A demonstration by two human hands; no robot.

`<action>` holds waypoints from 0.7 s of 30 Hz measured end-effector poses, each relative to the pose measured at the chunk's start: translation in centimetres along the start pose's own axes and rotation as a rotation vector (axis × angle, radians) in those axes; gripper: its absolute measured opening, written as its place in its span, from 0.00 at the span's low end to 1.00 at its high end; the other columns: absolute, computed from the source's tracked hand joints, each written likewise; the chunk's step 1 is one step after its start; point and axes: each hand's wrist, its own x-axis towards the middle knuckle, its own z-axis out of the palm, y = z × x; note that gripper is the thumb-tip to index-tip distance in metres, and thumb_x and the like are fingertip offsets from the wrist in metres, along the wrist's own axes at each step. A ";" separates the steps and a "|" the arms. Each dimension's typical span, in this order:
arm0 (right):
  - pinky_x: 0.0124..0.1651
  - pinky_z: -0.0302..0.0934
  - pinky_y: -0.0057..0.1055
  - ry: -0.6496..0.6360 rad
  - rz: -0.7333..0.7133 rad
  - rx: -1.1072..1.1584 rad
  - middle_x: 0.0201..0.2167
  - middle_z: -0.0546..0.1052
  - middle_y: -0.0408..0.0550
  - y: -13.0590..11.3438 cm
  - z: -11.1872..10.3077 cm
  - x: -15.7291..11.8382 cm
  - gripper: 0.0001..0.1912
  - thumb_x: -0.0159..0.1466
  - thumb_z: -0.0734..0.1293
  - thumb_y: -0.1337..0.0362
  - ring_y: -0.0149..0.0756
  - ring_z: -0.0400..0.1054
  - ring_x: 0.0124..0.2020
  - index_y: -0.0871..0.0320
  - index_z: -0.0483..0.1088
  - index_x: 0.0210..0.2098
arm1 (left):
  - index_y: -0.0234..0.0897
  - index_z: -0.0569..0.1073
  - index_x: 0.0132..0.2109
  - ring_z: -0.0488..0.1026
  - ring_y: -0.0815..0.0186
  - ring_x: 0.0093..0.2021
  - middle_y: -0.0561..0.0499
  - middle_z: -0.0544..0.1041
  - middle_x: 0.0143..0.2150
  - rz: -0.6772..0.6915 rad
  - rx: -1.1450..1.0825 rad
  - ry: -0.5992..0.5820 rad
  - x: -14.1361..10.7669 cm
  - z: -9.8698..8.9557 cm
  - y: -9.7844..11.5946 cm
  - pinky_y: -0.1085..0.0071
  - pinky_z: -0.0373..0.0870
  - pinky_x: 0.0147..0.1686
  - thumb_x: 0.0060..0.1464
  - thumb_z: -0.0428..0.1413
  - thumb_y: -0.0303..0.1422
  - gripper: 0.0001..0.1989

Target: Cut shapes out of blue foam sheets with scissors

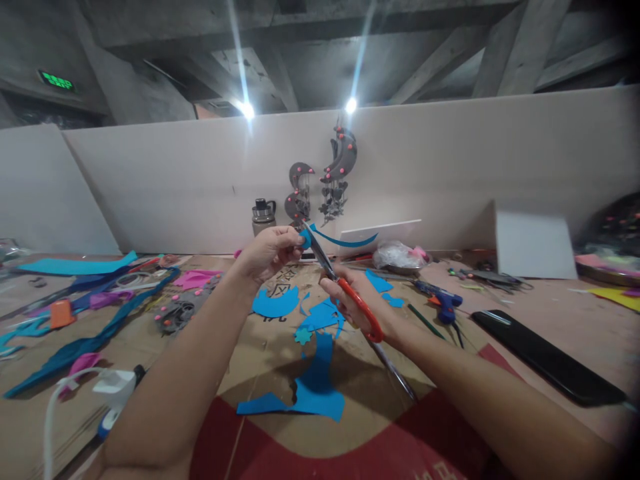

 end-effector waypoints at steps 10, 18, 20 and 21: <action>0.19 0.44 0.24 -0.003 0.003 -0.012 0.19 0.58 0.36 0.1 0.0 0.0 0.17 0.61 0.67 0.49 0.25 0.52 0.18 0.56 0.62 0.31 | 0.34 0.69 0.20 0.64 0.75 0.20 0.54 0.68 0.18 0.000 0.024 -0.024 0.0 -0.3 0.1 0.78 0.59 0.20 0.36 0.65 0.27 0.10; 0.19 0.47 0.25 0.041 0.010 -0.056 0.18 0.60 0.37 0.2 0.1 0.0 0.16 0.61 0.67 0.50 0.26 0.54 0.18 0.55 0.64 0.31 | 0.34 0.69 0.20 0.64 0.75 0.20 0.54 0.68 0.18 -0.001 0.026 -0.029 0.0 -0.4 0.1 0.78 0.59 0.20 0.36 0.65 0.28 0.11; 0.19 0.47 0.24 0.049 0.012 -0.057 0.18 0.60 0.37 0.3 0.3 0.0 0.16 0.61 0.68 0.50 0.26 0.54 0.17 0.56 0.64 0.31 | 0.34 0.68 0.19 0.64 0.76 0.19 0.55 0.67 0.18 -0.003 0.031 -0.026 0.1 -0.4 0.0 0.78 0.58 0.20 0.36 0.66 0.28 0.12; 0.18 0.47 0.24 0.054 0.015 -0.053 0.18 0.61 0.37 0.3 0.4 0.0 0.16 0.61 0.68 0.50 0.25 0.53 0.17 0.56 0.64 0.31 | 0.34 0.68 0.19 0.64 0.76 0.19 0.55 0.67 0.18 -0.005 0.036 -0.024 0.1 -0.4 -0.1 0.78 0.58 0.20 0.36 0.66 0.29 0.12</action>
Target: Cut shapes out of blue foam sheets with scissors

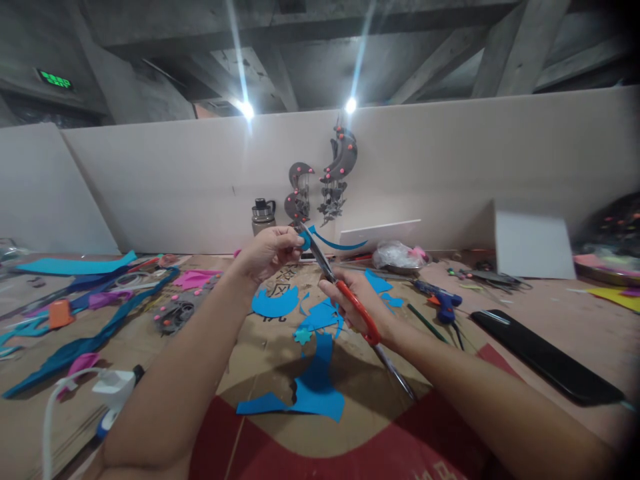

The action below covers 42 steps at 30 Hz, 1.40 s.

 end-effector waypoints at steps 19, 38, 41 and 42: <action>0.31 0.60 0.26 0.157 -0.231 0.227 0.29 0.72 0.39 -0.6 -2.2 1.7 0.27 0.53 0.75 0.61 0.28 0.65 0.29 0.56 0.66 0.50 | 0.36 0.71 0.24 0.61 0.74 0.19 0.55 0.70 0.19 -0.032 0.552 -0.183 -0.9 3.0 -1.6 0.76 0.54 0.20 0.39 0.64 0.29 0.07; 0.37 0.64 0.29 0.265 -0.184 0.229 0.32 0.76 0.42 1.3 -2.5 2.6 0.25 0.51 0.72 0.69 0.32 0.69 0.32 0.55 0.68 0.48 | 0.35 0.72 0.25 0.67 0.70 0.25 0.55 0.72 0.22 0.125 0.546 -0.056 -0.1 3.9 -3.7 0.73 0.61 0.27 0.39 0.61 0.29 0.05; 0.31 0.61 0.26 0.335 -0.143 0.414 0.31 0.74 0.40 0.8 -2.4 2.7 0.25 0.49 0.75 0.66 0.28 0.65 0.27 0.55 0.66 0.46 | 0.35 0.72 0.27 0.71 0.68 0.27 0.53 0.75 0.24 0.098 0.428 0.007 -0.3 4.9 -3.8 0.72 0.64 0.30 0.43 0.62 0.32 0.07; 0.29 0.60 0.25 0.359 -0.121 0.489 0.30 0.74 0.39 0.7 -2.3 2.7 0.26 0.48 0.75 0.65 0.27 0.64 0.26 0.55 0.66 0.45 | 0.35 0.72 0.28 0.72 0.68 0.27 0.52 0.76 0.24 0.095 0.385 0.022 -0.4 5.2 -4.0 0.71 0.64 0.31 0.45 0.63 0.33 0.08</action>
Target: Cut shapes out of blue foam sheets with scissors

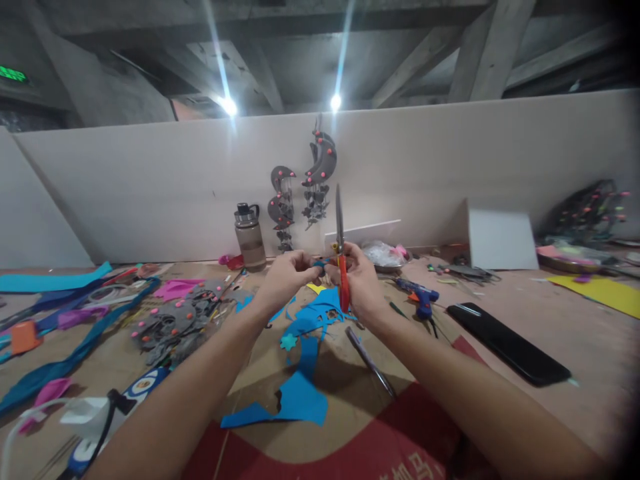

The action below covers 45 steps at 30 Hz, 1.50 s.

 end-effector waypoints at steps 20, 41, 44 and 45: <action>0.29 0.63 0.26 0.132 0.100 0.214 0.32 0.69 0.37 0.1 1.2 -1.2 0.27 0.49 0.76 0.60 0.28 0.67 0.28 0.52 0.61 0.43 | 0.34 0.74 0.32 0.69 0.72 0.28 0.54 0.74 0.26 0.011 -0.483 0.157 -0.3 2.9 -2.1 0.74 0.63 0.33 0.47 0.66 0.34 0.10; 0.34 0.65 0.29 -0.281 0.282 -0.103 0.31 0.70 0.38 0.2 0.9 -1.7 0.28 0.53 0.75 0.59 0.31 0.66 0.31 0.49 0.63 0.51 | 0.32 0.70 0.26 0.67 0.76 0.24 0.55 0.70 0.24 -0.114 -0.714 0.198 1.3 -3.1 0.6 0.81 0.65 0.25 0.37 0.66 0.26 0.11; 0.36 0.64 0.31 -0.334 0.232 -0.234 0.28 0.67 0.38 -0.1 0.9 -2.0 0.25 0.56 0.74 0.55 0.32 0.65 0.31 0.51 0.64 0.50 | 0.31 0.71 0.26 0.67 0.76 0.24 0.54 0.71 0.24 -0.117 -0.718 0.230 1.3 -3.5 0.9 0.81 0.66 0.25 0.36 0.65 0.25 0.09; 0.38 0.65 0.31 -0.352 0.208 -0.268 0.28 0.67 0.38 -0.3 0.9 -2.1 0.24 0.56 0.74 0.54 0.33 0.65 0.32 0.51 0.65 0.49 | 0.31 0.71 0.25 0.67 0.76 0.24 0.54 0.71 0.24 -0.116 -0.715 0.235 1.3 -3.5 1.0 0.81 0.66 0.25 0.36 0.65 0.25 0.09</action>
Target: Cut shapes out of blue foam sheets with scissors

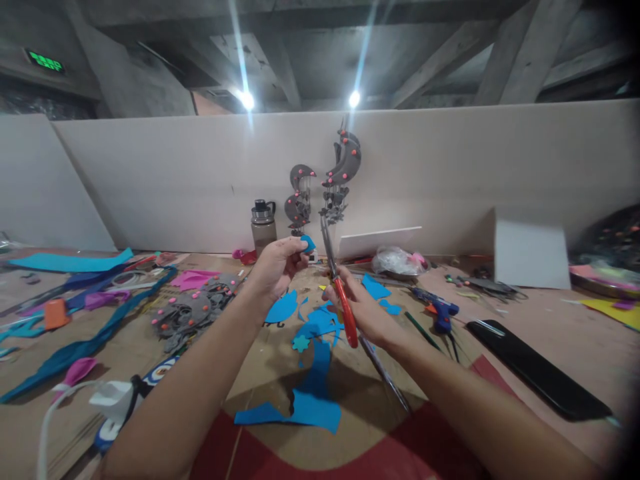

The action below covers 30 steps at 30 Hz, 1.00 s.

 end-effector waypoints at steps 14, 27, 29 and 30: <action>0.19 0.54 0.25 -0.034 -0.034 -0.137 0.18 0.62 0.35 -1.0 0.2 -0.6 0.20 0.62 0.67 0.47 0.27 0.57 0.17 0.58 0.69 0.40 | 0.31 0.72 0.24 0.64 0.77 0.23 0.55 0.70 0.23 -0.013 0.050 0.027 -0.1 0.1 0.0 0.80 0.62 0.23 0.33 0.63 0.24 0.08; 0.20 0.45 0.26 -0.018 -0.060 -0.124 0.17 0.58 0.35 -0.6 0.3 -0.7 0.16 0.62 0.68 0.49 0.27 0.52 0.17 0.55 0.65 0.34 | 0.31 0.71 0.23 0.64 0.76 0.24 0.54 0.69 0.23 -0.001 0.099 -0.012 -0.1 0.1 -0.1 0.80 0.61 0.24 0.34 0.64 0.25 0.08; 0.20 0.44 0.26 -0.017 -0.063 -0.121 0.17 0.58 0.35 -0.4 0.2 -0.7 0.16 0.62 0.68 0.49 0.26 0.52 0.18 0.55 0.65 0.34 | 0.31 0.71 0.22 0.64 0.76 0.24 0.54 0.69 0.22 0.002 0.108 -0.011 -0.2 0.1 -0.1 0.80 0.61 0.24 0.34 0.63 0.25 0.07; 0.20 0.44 0.26 -0.018 -0.067 -0.125 0.17 0.58 0.35 -0.4 0.2 -0.7 0.16 0.62 0.68 0.49 0.26 0.52 0.18 0.55 0.65 0.34 | 0.31 0.71 0.22 0.63 0.76 0.23 0.54 0.68 0.22 0.001 0.110 -0.013 -0.2 0.1 -0.1 0.80 0.61 0.24 0.35 0.63 0.25 0.07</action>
